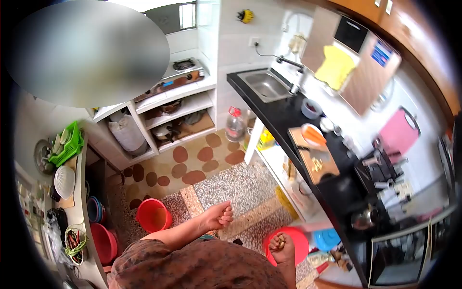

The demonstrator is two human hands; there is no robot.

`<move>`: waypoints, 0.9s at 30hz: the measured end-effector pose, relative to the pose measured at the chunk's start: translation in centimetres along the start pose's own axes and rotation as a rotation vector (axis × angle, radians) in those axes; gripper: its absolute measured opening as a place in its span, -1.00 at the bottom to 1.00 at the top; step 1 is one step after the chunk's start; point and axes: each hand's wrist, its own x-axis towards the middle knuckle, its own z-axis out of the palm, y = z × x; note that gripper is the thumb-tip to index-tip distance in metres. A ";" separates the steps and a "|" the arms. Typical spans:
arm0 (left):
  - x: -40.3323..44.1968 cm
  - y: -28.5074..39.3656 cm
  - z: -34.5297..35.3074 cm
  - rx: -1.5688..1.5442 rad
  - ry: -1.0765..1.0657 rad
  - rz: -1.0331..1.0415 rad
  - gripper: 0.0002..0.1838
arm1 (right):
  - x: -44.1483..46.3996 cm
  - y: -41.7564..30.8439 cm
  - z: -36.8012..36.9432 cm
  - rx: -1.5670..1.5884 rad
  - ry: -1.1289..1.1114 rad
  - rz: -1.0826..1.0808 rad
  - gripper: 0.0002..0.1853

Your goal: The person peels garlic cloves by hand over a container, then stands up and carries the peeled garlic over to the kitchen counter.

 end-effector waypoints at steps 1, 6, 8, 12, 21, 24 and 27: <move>-0.1 2.2 -1.0 -0.010 -0.004 0.024 -0.58 | 2.1 -0.1 2.0 0.007 -0.005 0.032 -0.82; -1.0 12.8 -3.8 -0.230 0.086 0.102 -0.56 | 13.0 0.0 10.2 -0.014 -0.028 0.131 -0.78; -1.2 16.7 -4.0 -0.233 0.097 0.118 -0.56 | 15.4 -0.2 14.6 -0.036 -0.003 0.096 -0.76; -0.6 23.3 -2.2 -0.186 0.107 0.171 -0.61 | 20.2 -1.6 18.1 -0.037 -0.006 0.070 -0.74; 5.0 31.1 -1.7 -0.379 0.111 0.265 -0.65 | 31.3 -11.1 26.6 -0.082 -0.049 -0.090 -0.79; 7.2 34.8 -1.6 -0.394 0.050 0.325 -0.64 | 35.8 -15.2 30.1 -0.037 -0.124 -0.140 -0.80; 10.2 39.4 -0.4 -0.439 0.105 0.397 -0.62 | 41.4 -19.8 31.9 -0.007 -0.179 -0.169 -0.84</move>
